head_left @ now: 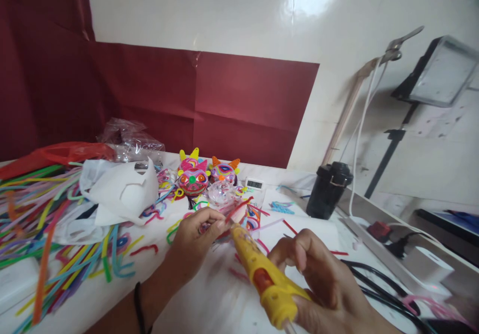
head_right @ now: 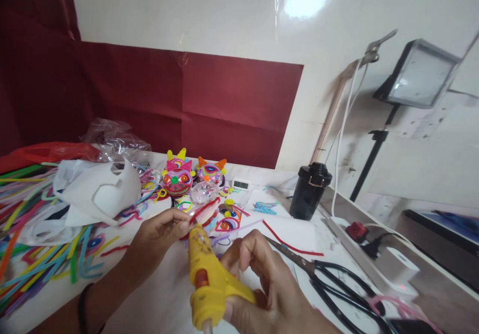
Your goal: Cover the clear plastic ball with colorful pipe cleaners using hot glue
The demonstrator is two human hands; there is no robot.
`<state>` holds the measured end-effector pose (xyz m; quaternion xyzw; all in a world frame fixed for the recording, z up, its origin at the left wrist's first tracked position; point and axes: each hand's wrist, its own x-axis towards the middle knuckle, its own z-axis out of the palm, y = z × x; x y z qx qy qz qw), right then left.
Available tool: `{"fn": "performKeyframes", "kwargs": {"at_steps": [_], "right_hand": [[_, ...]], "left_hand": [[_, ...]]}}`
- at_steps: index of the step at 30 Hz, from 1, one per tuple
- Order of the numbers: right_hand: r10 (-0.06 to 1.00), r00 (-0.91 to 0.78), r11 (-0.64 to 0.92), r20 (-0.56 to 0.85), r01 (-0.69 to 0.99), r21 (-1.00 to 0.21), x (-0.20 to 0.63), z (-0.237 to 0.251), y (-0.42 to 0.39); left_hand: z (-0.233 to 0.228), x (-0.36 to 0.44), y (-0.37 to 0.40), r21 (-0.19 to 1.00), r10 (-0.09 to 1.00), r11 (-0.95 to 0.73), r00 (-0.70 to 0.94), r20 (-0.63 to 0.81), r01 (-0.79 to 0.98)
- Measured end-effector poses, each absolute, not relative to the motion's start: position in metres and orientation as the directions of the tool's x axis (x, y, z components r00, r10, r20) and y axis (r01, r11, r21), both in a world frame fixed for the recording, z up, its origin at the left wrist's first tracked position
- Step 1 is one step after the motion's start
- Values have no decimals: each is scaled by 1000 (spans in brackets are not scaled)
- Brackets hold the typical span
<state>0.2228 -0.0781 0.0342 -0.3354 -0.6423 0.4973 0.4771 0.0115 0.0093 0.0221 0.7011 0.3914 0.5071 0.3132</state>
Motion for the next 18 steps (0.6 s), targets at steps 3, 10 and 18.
{"fn": "performKeyframes", "kwargs": {"at_steps": [3, 10, 18], "right_hand": [[902, -332, 269, 276, -69, -961, 223, 33, -78], [887, -329, 304, 324, -112, -946, 226, 30, -76], [876, -316, 357, 364, -81, -930, 228, 32, -75]], "left_hand": [[22, 11, 10, 835, 865, -501, 176, 470, 230], [21, 11, 11, 824, 861, -508, 171, 479, 252], [22, 12, 10, 819, 860, -510, 153, 486, 264]]}}
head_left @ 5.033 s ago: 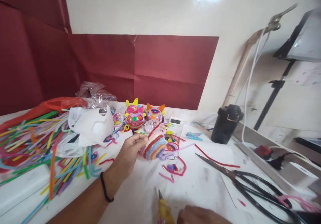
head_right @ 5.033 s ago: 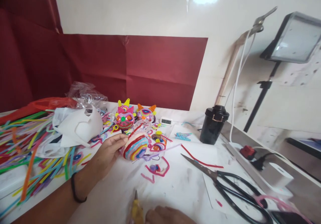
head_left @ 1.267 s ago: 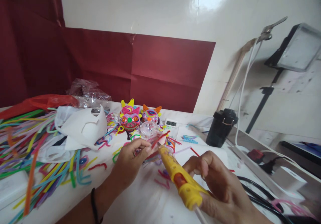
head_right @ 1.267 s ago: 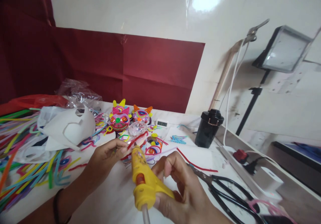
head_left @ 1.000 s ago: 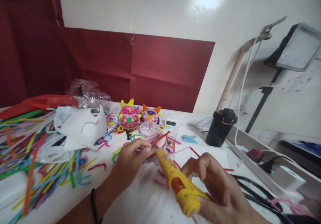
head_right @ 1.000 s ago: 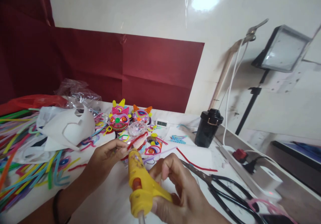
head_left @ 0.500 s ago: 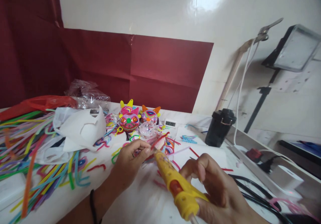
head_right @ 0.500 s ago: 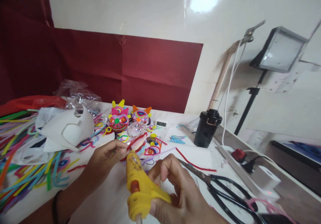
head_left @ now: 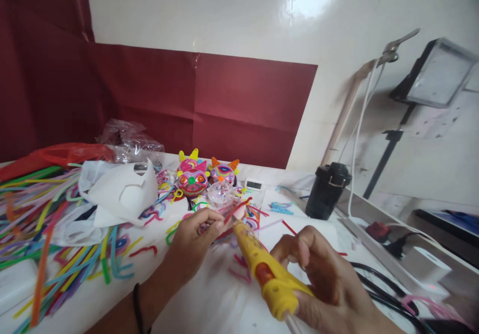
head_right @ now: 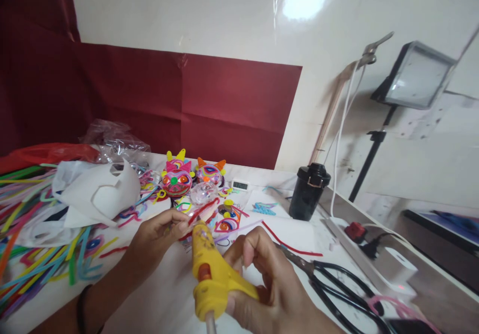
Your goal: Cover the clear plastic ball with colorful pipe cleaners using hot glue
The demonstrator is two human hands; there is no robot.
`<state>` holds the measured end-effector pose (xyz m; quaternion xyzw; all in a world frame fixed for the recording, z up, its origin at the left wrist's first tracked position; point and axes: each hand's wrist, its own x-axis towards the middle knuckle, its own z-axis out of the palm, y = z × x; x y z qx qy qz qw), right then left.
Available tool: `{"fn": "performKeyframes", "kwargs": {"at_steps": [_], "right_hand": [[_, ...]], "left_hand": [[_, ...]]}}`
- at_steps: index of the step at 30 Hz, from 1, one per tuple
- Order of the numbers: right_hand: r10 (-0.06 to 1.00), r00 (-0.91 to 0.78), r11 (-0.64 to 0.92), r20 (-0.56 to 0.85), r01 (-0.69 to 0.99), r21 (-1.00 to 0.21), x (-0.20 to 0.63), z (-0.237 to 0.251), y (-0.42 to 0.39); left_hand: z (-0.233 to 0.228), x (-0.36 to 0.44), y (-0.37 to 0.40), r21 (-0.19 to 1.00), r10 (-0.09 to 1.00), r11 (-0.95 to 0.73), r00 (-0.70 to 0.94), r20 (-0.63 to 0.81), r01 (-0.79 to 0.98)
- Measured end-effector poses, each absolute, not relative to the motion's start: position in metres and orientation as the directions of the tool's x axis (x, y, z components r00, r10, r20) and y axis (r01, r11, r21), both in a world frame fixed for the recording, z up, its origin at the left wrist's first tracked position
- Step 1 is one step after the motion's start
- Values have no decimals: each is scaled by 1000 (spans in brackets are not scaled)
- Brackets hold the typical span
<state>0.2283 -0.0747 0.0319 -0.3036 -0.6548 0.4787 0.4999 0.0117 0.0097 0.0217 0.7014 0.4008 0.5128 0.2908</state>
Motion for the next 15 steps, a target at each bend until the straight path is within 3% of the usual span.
{"fn": "performKeyframes", "kwargs": {"at_steps": [15], "right_hand": [[906, -222, 340, 361, -129, -932, 219, 32, -76]], "left_hand": [[23, 11, 9, 826, 864, -503, 160, 477, 255]]}}
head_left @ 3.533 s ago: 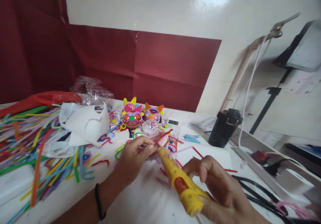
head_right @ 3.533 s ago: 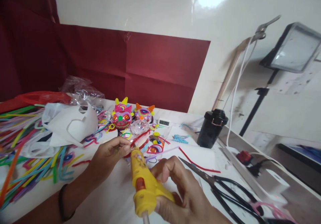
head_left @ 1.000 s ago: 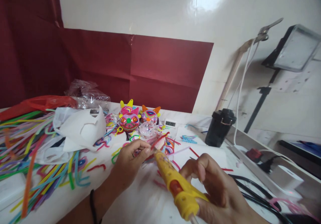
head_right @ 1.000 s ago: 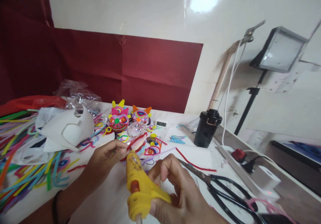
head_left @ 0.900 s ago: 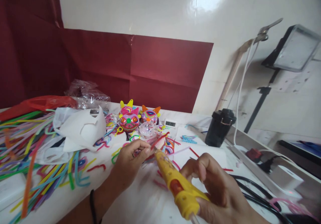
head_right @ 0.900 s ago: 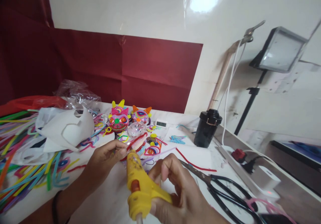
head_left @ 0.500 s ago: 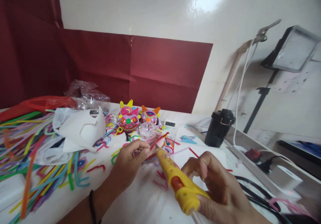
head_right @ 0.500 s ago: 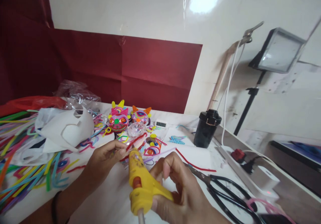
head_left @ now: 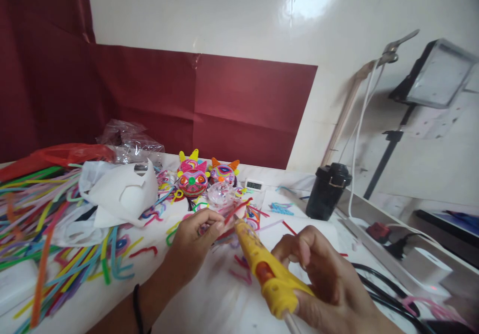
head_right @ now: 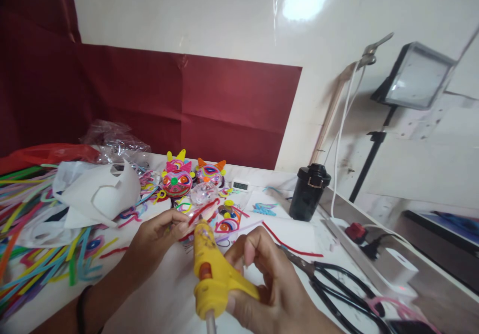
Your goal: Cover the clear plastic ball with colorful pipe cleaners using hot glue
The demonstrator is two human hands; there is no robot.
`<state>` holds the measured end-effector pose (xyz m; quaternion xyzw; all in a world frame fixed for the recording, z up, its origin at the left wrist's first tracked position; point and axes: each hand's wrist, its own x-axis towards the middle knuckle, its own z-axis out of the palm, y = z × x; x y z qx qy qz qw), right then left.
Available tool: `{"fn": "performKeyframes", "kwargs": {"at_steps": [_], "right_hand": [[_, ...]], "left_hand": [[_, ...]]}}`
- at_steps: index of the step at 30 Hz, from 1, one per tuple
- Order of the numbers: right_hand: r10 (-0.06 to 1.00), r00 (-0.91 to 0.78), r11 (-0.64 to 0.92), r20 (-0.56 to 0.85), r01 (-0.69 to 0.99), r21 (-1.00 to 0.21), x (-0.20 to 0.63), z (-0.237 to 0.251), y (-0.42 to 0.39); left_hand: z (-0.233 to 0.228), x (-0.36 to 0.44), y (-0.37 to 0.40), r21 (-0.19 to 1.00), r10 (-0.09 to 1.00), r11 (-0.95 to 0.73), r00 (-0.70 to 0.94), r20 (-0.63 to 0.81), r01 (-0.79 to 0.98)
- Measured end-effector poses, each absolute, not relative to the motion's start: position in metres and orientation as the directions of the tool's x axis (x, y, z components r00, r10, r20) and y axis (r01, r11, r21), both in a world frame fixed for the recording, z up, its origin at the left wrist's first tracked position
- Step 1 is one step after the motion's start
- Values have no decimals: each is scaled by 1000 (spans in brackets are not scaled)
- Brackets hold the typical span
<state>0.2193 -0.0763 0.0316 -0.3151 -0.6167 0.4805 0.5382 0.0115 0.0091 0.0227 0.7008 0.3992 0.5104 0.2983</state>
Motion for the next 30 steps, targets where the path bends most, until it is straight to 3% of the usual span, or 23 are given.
{"fn": "performKeyframes", "kwargs": {"at_steps": [12, 23, 30], "right_hand": [[898, -340, 250, 279, -128, -960, 222, 34, -79], [860, -327, 393, 391, -65, -917, 232, 31, -71], [875, -293, 394, 387, -35, -918, 232, 35, -72]], "left_hand": [[20, 11, 12, 824, 857, -514, 188, 481, 238], [19, 10, 13, 830, 861, -508, 174, 478, 231], [20, 10, 11, 816, 858, -514, 164, 487, 264]]}}
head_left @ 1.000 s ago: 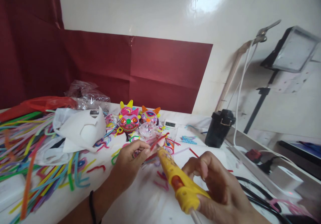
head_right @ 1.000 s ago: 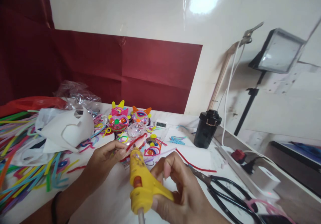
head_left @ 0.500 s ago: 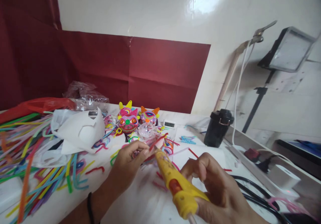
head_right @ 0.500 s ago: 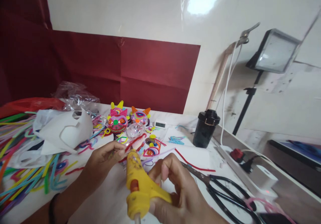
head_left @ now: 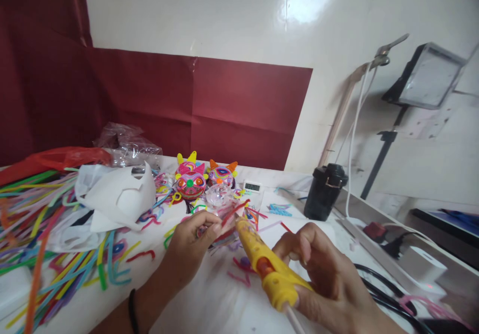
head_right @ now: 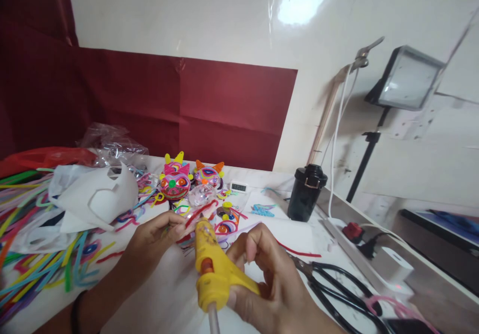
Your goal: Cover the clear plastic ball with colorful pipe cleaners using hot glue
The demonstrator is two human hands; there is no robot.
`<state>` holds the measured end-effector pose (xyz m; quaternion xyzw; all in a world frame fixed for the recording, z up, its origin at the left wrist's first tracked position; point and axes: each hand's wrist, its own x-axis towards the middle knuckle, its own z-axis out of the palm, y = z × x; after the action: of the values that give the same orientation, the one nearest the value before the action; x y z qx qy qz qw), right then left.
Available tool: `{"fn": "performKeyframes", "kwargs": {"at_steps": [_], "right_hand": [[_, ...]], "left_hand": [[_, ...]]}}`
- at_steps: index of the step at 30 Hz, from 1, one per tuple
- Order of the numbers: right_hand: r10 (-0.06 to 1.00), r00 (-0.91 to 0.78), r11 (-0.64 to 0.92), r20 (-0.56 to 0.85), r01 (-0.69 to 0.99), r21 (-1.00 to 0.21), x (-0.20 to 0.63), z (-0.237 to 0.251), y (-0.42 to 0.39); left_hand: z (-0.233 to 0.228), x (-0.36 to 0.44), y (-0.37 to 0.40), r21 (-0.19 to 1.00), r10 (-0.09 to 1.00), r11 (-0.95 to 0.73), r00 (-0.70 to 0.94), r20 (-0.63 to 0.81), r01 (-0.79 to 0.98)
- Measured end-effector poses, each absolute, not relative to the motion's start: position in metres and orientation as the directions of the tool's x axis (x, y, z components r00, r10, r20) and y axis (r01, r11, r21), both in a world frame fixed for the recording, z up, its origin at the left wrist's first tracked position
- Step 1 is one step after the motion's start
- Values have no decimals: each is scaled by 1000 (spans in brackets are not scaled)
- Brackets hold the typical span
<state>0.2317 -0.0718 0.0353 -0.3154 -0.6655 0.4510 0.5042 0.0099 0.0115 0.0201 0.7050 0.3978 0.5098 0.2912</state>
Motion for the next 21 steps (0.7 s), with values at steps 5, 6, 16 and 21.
{"fn": "performKeyframes", "kwargs": {"at_steps": [5, 6, 16, 21], "right_hand": [[868, -326, 373, 376, -73, -925, 230, 31, -71], [870, -324, 367, 371, -75, -927, 230, 31, -71], [877, -384, 269, 287, -102, -958, 221, 35, -79], [866, -391, 367, 313, 70, -928, 227, 36, -83]], "left_hand": [[19, 11, 13, 825, 861, -508, 160, 482, 247], [20, 10, 13, 824, 861, -509, 163, 482, 250], [21, 10, 11, 834, 863, -503, 182, 471, 227], [17, 9, 16, 846, 867, -495, 181, 464, 198]]}}
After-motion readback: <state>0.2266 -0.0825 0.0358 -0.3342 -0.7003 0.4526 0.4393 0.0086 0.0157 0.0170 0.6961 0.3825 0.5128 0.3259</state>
